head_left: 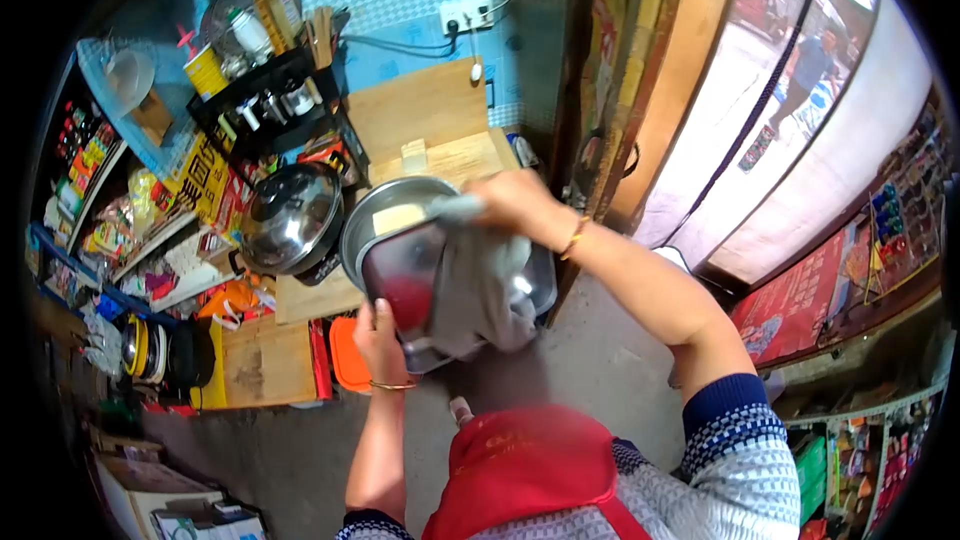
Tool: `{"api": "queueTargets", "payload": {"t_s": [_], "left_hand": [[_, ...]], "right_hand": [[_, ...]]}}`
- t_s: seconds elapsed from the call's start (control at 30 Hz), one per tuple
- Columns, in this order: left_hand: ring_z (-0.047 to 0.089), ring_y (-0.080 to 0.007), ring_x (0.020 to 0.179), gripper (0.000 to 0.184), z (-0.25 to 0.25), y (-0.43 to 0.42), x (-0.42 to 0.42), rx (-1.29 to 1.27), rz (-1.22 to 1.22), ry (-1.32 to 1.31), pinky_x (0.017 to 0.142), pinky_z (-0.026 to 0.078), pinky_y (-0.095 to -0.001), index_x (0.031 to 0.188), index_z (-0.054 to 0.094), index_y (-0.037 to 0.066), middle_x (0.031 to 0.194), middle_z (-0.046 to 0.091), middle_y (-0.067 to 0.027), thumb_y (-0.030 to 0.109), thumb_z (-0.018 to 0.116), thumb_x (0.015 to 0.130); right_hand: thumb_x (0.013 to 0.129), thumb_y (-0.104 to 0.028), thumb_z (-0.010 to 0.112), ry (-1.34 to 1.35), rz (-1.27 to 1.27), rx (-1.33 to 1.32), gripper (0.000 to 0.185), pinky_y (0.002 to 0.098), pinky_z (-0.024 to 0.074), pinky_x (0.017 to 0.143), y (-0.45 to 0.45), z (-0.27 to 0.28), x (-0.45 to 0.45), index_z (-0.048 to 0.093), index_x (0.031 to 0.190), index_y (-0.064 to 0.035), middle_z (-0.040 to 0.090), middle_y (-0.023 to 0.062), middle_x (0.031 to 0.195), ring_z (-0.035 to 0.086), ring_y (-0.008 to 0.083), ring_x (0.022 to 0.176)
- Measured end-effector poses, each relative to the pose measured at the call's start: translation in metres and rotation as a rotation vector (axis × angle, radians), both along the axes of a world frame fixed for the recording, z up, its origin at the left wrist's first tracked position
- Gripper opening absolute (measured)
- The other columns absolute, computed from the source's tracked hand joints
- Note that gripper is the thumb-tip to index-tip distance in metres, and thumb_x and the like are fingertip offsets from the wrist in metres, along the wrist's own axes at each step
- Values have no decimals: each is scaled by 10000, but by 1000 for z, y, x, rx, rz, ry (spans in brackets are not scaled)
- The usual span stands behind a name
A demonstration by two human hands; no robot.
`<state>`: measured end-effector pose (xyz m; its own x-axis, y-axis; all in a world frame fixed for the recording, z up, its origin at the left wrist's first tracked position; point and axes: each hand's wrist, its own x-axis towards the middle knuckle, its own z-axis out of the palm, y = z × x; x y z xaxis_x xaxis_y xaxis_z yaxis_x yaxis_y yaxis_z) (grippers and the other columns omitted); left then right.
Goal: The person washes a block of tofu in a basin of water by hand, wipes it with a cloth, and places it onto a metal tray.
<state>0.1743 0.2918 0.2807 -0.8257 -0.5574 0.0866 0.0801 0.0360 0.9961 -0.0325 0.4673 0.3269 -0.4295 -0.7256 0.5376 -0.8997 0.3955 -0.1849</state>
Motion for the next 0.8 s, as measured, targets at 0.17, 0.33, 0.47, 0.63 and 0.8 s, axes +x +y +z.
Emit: {"api": "queueTargets", "payload": {"t_s": [0.17,0.33,0.47,0.63,0.8], "left_hand": [[466,-59,806,342,-9,-7,2,-70,169,176,711,389,-207,1168,525,-23,932,552,3,214,496,924],[497,-138,960,499,-19,1,-12,-78,201,252,839,396,-259,1276,420,-45,1122,531,-87,264,544,904],[435,-198,1127,574,-75,22,-28,-236,379,343,916,379,-311,1330,316,-58,1277,419,-148,258,537,905],[444,-194,1114,561,-53,-34,-16,-134,323,412,914,380,-301,1341,296,-41,1230,444,-139,224,526,904],[486,-101,784,312,-50,-102,-36,-158,-20,-114,688,391,-226,1119,487,-15,882,535,-27,211,523,907]], "right_hand": [[781,-107,635,-805,-305,-765,194,300,478,668,-4,-91,-17,639,970,-61,667,78,835,622,163,720],[866,-160,534,-1650,-133,-1479,344,319,481,813,-50,-133,61,501,1186,-39,573,85,1114,576,224,957],[867,-139,511,-2261,-44,-1437,292,342,481,832,-106,-170,108,514,1137,-27,591,125,1036,568,241,972],[792,-23,566,-1578,-279,-926,178,299,497,673,-93,-179,45,600,966,-9,615,97,852,595,188,742],[780,-4,570,-1105,-308,-521,277,268,486,628,-104,-150,29,580,1057,-10,616,73,896,582,151,729]]}}
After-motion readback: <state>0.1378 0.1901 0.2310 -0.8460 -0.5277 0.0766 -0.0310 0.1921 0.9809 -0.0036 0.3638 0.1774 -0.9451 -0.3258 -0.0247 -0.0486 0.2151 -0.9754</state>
